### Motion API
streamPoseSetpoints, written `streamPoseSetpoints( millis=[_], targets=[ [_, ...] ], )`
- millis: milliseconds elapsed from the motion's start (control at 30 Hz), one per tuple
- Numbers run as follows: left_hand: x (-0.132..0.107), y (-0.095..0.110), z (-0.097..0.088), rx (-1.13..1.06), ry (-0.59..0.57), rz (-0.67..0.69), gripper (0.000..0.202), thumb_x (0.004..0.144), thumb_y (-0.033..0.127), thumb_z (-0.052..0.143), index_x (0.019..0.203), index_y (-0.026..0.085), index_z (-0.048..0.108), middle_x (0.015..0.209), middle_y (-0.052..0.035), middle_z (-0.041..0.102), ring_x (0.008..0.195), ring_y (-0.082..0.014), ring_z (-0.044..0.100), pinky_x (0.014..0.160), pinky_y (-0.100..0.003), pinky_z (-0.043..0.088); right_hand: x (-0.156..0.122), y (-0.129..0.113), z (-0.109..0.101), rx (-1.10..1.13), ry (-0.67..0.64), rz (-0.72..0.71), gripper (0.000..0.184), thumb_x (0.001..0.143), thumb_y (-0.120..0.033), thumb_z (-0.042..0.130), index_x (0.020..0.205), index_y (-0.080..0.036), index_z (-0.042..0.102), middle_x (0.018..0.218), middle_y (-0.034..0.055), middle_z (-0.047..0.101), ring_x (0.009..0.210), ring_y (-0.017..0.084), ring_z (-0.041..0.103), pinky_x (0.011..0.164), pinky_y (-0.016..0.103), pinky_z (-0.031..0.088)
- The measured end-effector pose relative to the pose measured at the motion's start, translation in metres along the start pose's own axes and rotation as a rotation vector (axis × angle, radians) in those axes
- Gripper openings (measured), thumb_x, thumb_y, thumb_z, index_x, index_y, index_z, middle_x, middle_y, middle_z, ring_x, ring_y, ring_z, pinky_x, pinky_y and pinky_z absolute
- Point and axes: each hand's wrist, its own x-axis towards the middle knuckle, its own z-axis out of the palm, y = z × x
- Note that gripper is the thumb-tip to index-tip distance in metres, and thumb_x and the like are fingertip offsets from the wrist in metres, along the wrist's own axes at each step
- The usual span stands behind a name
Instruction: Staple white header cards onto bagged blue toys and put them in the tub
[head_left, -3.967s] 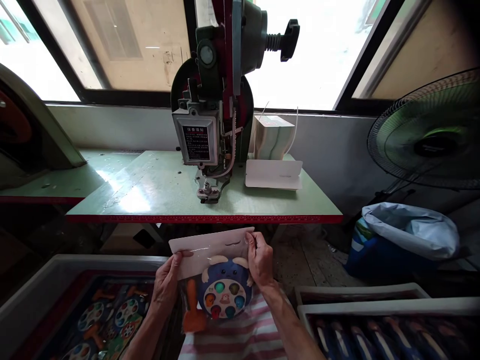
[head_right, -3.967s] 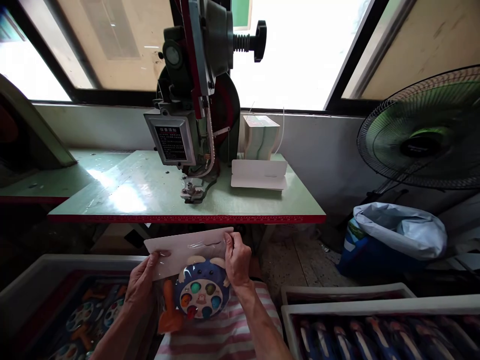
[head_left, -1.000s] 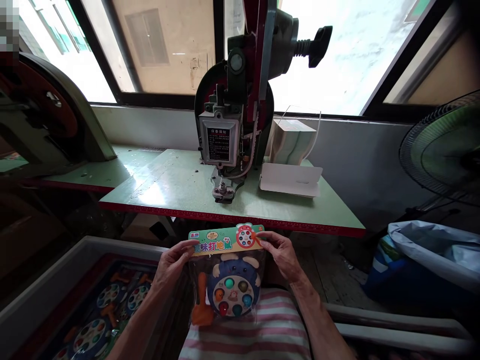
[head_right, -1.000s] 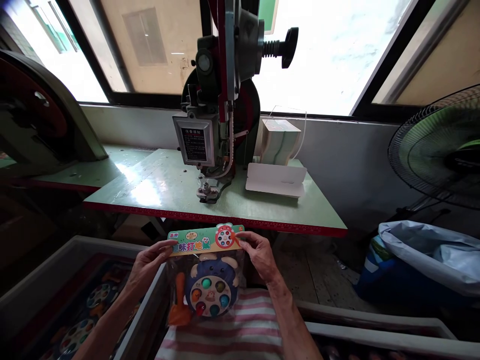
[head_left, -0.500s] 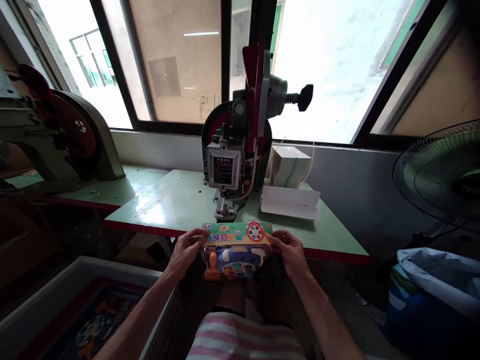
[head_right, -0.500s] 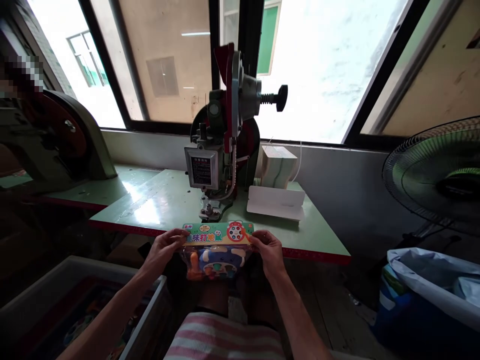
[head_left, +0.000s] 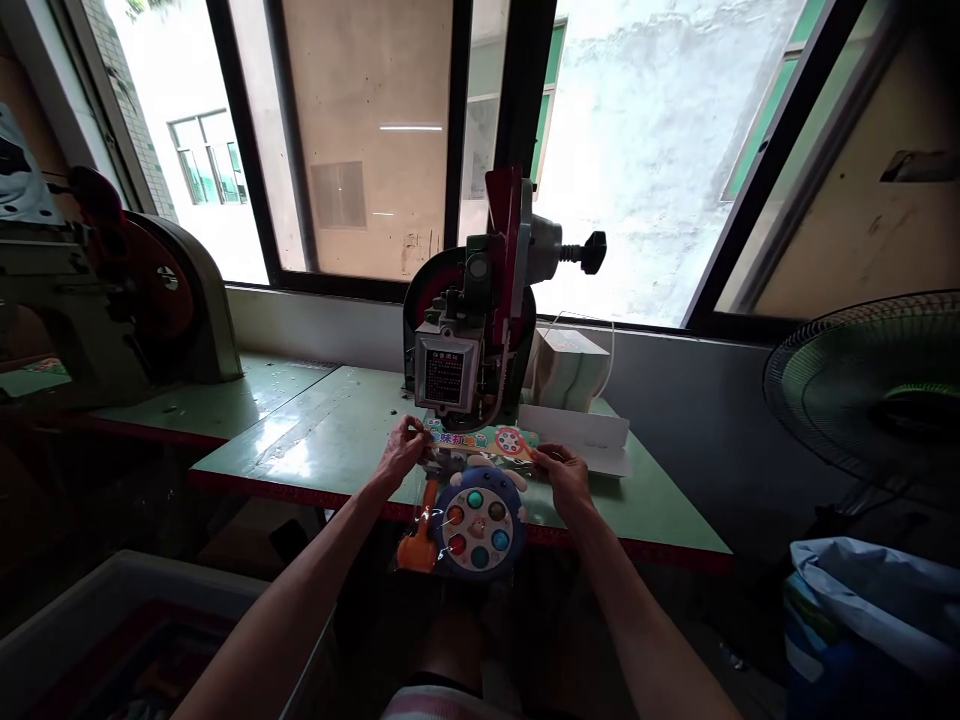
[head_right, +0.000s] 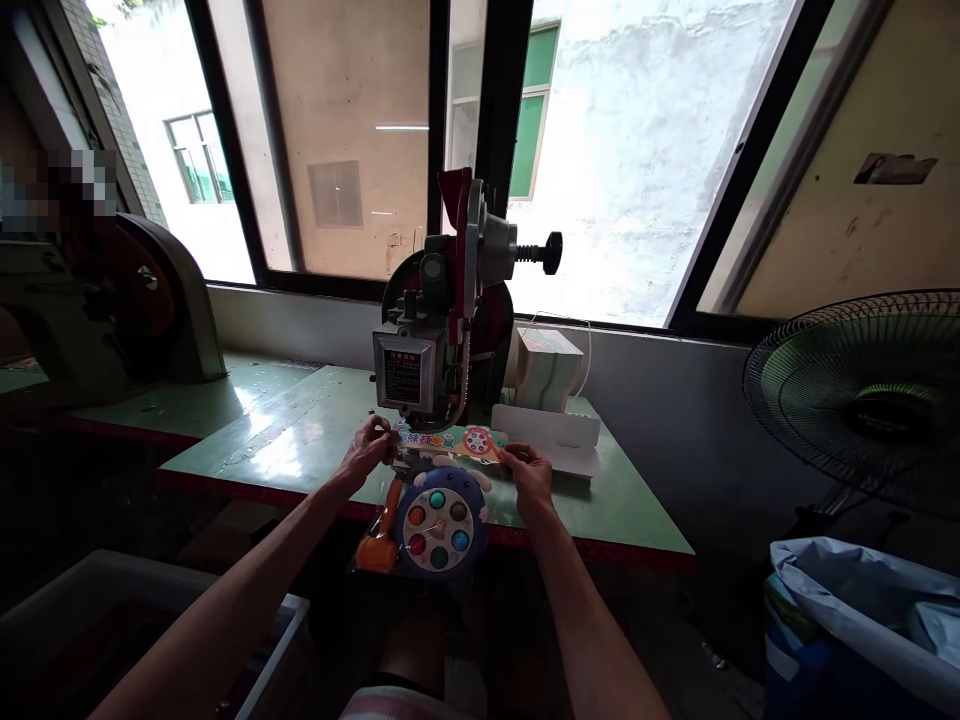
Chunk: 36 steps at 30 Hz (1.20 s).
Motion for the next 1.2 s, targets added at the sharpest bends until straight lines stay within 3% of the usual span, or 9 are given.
streamPoseSetpoints(
  millis=[333,567,900,1200],
  targets=[
    [0.001,-0.002,-0.002,0.005,-0.007,-0.023,0.026,0.078,0.036,0.068,0.088,0.025,0.048,0.057,0.0051,0.063,0.046,-0.0137,0.058,0.045,-0.023,0.044,0.007,0.009,-0.004,-0.026,-0.003,-0.016,0.042,0.046,-0.040,0.098,0.074,-0.019,0.074,0.070,0.0021,0.070,0.062,0.018,0.063,0.058,0.032,0.054],
    [-0.004,0.003,-0.002,-0.011,0.014,0.002,0.031,0.077,0.043,0.072,0.089,0.025,0.049,0.057,0.0063,0.062,0.047,-0.0137,0.059,0.048,-0.024,0.044,0.006,0.000,0.001,-0.020,-0.006,-0.016,0.044,0.045,-0.041,0.097,0.074,-0.019,0.073,0.071,0.0030,0.071,0.064,0.020,0.065,0.061,0.034,0.056],
    [-0.015,0.014,-0.061,-0.019,0.124,-0.015,0.044,0.068,0.046,0.079,0.088,0.024,0.046,0.053,0.0035,0.066,0.044,-0.0149,0.059,0.048,-0.025,0.045,-0.002,0.017,0.064,0.014,-0.133,-0.009,0.041,0.053,-0.040,0.094,0.079,-0.018,0.071,0.072,0.0014,0.070,0.063,0.016,0.063,0.063,0.031,0.052],
    [-0.022,0.014,-0.066,-0.119,0.174,-0.081,0.047,0.066,0.042,0.086,0.090,0.022,0.051,0.057,0.0016,0.069,0.046,-0.0141,0.061,0.050,-0.025,0.047,0.000,0.023,0.068,0.016,-0.136,0.010,0.041,0.053,-0.040,0.092,0.080,-0.019,0.069,0.079,0.0026,0.071,0.072,0.019,0.067,0.068,0.032,0.055]
  ],
)
